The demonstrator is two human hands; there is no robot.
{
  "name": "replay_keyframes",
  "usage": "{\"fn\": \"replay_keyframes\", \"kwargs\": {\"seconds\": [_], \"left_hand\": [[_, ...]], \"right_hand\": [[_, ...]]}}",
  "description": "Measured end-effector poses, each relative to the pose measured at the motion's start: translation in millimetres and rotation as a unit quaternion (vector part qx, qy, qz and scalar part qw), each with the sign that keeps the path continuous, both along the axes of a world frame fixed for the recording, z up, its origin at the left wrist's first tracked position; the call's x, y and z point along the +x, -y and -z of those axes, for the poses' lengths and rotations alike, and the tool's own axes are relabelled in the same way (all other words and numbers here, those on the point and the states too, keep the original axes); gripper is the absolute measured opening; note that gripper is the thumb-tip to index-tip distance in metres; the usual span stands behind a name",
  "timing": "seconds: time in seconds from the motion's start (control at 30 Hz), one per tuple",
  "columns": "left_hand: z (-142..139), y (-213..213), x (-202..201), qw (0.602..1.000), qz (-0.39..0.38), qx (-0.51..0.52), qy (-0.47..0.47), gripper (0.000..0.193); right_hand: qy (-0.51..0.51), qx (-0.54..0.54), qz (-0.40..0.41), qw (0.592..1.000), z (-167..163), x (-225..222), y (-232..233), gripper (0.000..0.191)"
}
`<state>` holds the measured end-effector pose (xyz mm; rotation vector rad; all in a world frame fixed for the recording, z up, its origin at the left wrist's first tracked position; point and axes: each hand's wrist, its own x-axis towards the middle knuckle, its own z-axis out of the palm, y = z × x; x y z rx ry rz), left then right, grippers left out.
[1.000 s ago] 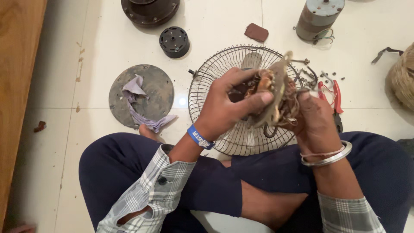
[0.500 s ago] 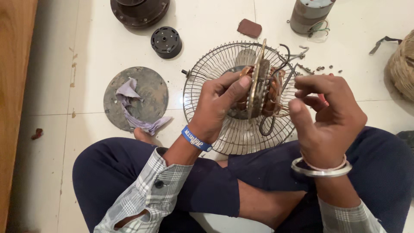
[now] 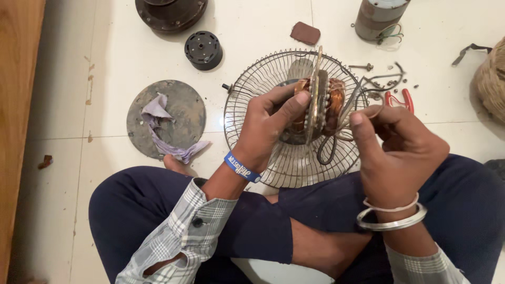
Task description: The person sits on the floor and disassembles a table fan. They use pliers to loosen parts, remove the rear housing from the motor, pull the copper-wound stator out of the casing, and wipe components with a cloth.
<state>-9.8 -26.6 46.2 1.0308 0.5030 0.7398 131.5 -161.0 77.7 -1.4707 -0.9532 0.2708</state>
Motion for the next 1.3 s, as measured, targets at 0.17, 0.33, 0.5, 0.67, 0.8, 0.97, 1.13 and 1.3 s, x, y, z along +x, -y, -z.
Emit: {"fn": "replay_keyframes", "kwargs": {"seconds": [0.17, 0.33, 0.5, 0.67, 0.8, 0.97, 1.13, 1.3], "left_hand": [[4, -2, 1, 1.000, -0.011, -0.025, 0.015, 0.055], [8, -13, -1, 0.994, -0.050, -0.094, 0.013, 0.062], [3, -30, -12, 0.993, -0.061, -0.094, 0.029, 0.064], [1, -26, -10, 0.993, -0.054, -0.108, 0.014, 0.063], [4, -22, -4, 0.993, -0.035, -0.116, -0.008, 0.060], [8, -15, 1, 0.996, 0.008, -0.087, 0.002, 0.055], [9, -6, 7, 0.997, 0.035, -0.063, -0.009, 0.051], [11, -4, 11, 0.995, -0.001, 0.085, -0.059, 0.054]], "right_hand": [[-0.157, 0.042, -0.060, 0.985, 12, 8, -3, 0.007], [-0.328, 0.065, -0.119, 0.935, 17, 12, -5, 0.008], [-0.333, 0.014, -0.108, 0.937, 16, 12, -11, 0.007], [-0.319, 0.016, -0.082, 0.944, 11, 18, -11, 0.016], [-0.289, 0.018, -0.124, 0.949, 10, 23, -11, 0.022], [-0.118, -0.029, -0.164, 0.979, 18, 16, -15, 0.048], [-0.168, 0.001, -0.127, 0.978, 21, 15, -15, 0.042], [-0.162, -0.006, -0.087, 0.983, 23, 17, -15, 0.030]]}}
